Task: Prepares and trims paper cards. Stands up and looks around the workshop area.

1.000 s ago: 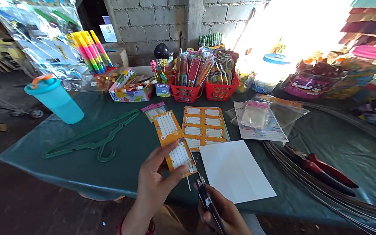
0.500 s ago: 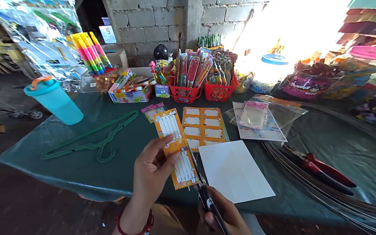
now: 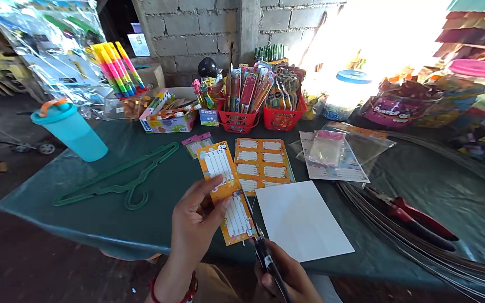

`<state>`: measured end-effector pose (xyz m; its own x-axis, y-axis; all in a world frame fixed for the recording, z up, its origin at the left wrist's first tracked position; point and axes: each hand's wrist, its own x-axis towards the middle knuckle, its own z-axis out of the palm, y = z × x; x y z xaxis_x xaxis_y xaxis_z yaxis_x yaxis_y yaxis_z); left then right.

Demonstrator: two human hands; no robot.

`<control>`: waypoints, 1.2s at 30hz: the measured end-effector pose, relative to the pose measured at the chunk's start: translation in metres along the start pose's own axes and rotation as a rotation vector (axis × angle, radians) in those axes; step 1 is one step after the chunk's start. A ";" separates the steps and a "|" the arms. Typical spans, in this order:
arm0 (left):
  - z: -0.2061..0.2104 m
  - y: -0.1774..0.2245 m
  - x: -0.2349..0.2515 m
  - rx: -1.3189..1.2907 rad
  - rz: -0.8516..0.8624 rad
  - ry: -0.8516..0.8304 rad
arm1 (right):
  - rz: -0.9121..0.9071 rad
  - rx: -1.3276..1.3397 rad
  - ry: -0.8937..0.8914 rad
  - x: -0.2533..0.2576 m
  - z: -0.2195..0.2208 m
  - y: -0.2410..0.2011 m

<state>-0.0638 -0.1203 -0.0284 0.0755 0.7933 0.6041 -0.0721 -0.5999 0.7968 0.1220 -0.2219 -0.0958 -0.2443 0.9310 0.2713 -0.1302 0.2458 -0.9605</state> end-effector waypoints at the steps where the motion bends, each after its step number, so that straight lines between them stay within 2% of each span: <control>1: 0.000 0.000 0.000 -0.004 0.001 0.000 | 0.005 0.000 0.001 0.000 0.000 0.000; 36: 0.007 -0.001 -0.009 -0.008 -0.017 -0.021 | -0.020 0.048 0.024 0.003 0.002 -0.001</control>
<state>-0.0575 -0.1278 -0.0344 0.0980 0.8012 0.5904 -0.0790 -0.5851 0.8071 0.1196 -0.2196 -0.0943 -0.2181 0.9323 0.2885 -0.1807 0.2519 -0.9507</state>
